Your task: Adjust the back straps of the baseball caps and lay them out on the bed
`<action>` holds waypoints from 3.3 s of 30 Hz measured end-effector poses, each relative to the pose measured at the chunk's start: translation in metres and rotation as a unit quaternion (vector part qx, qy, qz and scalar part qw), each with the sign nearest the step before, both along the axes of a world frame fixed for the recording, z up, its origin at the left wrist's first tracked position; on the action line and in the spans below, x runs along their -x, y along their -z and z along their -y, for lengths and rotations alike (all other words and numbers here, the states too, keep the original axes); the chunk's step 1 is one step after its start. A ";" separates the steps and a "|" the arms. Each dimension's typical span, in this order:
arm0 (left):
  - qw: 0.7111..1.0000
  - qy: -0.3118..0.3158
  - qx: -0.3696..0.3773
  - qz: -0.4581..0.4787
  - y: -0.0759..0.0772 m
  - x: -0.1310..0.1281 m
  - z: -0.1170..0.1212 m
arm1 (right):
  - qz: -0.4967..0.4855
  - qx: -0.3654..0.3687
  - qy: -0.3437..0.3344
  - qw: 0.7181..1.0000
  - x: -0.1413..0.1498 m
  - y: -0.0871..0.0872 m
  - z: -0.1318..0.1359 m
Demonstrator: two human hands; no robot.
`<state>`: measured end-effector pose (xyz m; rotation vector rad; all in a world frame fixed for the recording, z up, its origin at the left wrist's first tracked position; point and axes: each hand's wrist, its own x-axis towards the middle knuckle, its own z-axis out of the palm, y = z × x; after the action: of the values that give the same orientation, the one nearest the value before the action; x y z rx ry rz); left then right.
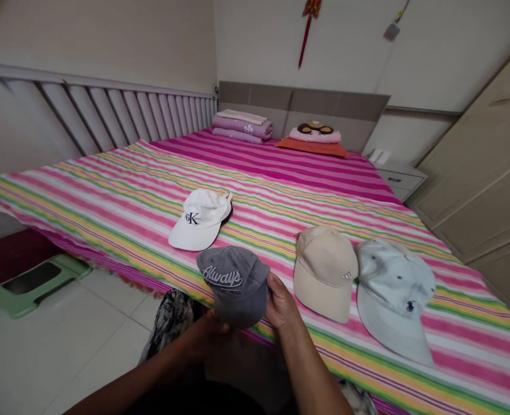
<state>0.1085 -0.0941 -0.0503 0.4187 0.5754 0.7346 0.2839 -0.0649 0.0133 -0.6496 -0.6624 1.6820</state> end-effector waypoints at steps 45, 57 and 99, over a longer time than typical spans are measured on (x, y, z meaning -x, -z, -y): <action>0.974 -0.188 0.110 0.057 -0.061 0.029 -0.056 | 0.028 0.013 0.155 0.987 -0.022 0.008 0.049; 0.982 -0.017 -0.099 0.162 -0.078 0.021 -0.065 | -0.032 0.005 0.112 0.993 -0.027 -0.017 0.053; 0.961 0.056 -0.265 -0.052 -0.128 -0.012 -0.028 | -0.008 -0.074 0.123 0.990 -0.036 -0.047 0.085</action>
<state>0.1202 -0.0662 0.0774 0.9849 0.4432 0.7567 0.3203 -0.1496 0.0599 -0.5869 -0.6604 1.3941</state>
